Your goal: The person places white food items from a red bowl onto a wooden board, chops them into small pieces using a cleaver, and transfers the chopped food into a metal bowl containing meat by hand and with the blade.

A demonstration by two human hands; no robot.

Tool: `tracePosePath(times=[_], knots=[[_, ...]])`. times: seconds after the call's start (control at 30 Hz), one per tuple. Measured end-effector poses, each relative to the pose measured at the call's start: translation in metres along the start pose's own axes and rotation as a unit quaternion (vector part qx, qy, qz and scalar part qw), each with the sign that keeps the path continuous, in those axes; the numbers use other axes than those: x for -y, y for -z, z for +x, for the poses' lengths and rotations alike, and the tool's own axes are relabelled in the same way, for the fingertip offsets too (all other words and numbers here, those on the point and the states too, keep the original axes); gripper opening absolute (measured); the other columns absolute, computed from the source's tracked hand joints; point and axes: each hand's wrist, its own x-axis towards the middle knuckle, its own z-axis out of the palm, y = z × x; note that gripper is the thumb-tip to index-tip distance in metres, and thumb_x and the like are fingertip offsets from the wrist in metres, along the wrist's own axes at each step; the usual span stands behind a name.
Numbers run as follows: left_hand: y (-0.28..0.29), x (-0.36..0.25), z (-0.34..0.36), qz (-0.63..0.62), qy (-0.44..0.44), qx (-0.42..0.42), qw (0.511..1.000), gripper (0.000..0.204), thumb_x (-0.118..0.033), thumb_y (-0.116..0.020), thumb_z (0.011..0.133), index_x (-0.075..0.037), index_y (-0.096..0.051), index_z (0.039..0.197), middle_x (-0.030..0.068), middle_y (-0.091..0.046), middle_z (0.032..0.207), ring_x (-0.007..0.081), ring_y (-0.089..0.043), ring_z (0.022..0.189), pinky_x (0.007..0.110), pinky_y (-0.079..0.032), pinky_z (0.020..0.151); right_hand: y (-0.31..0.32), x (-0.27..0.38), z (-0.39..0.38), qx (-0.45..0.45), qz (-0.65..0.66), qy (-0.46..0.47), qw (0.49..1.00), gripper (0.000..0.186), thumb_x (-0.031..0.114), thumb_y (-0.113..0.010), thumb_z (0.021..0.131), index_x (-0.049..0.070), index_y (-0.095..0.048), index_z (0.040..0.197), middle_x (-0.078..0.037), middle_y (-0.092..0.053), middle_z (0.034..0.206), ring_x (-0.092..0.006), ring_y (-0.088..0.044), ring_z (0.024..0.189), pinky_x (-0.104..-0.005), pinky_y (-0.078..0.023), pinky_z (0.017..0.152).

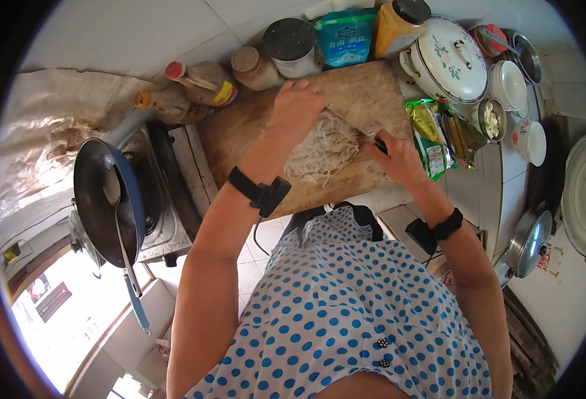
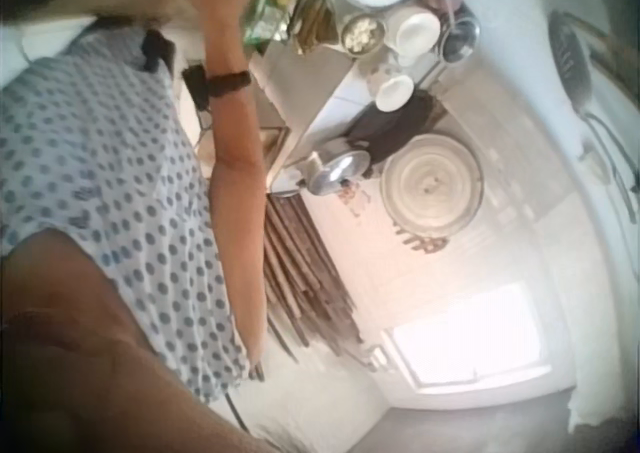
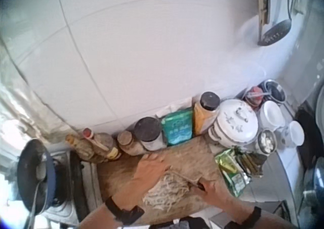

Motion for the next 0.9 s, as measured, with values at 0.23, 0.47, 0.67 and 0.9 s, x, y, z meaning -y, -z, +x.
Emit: tracePosePath(times=[0.23,0.47,0.67,0.9], knots=[[0.04,0.005,-0.05,0.001,0.025,0.03,0.999,0.01,-0.017,-0.074,0.076,-0.011,-0.069,0.084,0.003,-0.066,0.09,0.022,-0.062,0.097,0.037,-0.045,0.088,-0.003,0.029,-0.006,0.076,0.072,0.048,0.993,0.03,0.033,-0.067,0.092,0.003,-0.062,0.092,-0.02,-0.068,0.078,-0.0417,-0.066,0.073,-0.0487,-0.051,0.064],[0.064,-0.012,-0.105,-0.004,0.097,0.023,0.995,0.012,-0.019,-0.075,0.074,-0.012,-0.067,0.081,0.003,-0.065,0.087,0.0228,-0.063,0.092,0.038,-0.045,0.086,0.019,0.063,-0.005,0.119,-0.022,0.116,0.986,0.031,0.034,-0.067,0.09,0.003,-0.064,0.091,-0.02,-0.068,0.078,-0.0417,-0.067,0.075,-0.049,-0.052,0.067],[0.025,-0.025,-0.139,-0.019,0.159,-0.003,0.987,0.015,-0.016,-0.074,0.073,-0.01,-0.064,0.083,0.0047,-0.063,0.085,0.0258,-0.063,0.087,0.039,-0.048,0.081,0.009,0.061,0.02,0.133,-0.229,0.204,0.942,0.033,0.038,-0.069,0.088,0.006,-0.065,0.09,-0.015,-0.069,0.075,-0.0364,-0.068,0.072,-0.0468,-0.053,0.065],[0.016,-0.027,-0.133,-0.007,0.132,-0.035,0.991,0.017,-0.013,-0.073,0.07,-0.01,-0.059,0.08,0.0055,-0.06,0.081,0.0251,-0.063,0.082,0.037,-0.052,0.065,-0.002,0.038,0.037,0.121,-0.208,0.217,0.946,0.029,0.036,-0.067,0.089,0.007,-0.066,0.09,-0.014,-0.069,0.076,-0.035,-0.068,0.075,-0.0465,-0.053,0.071]])
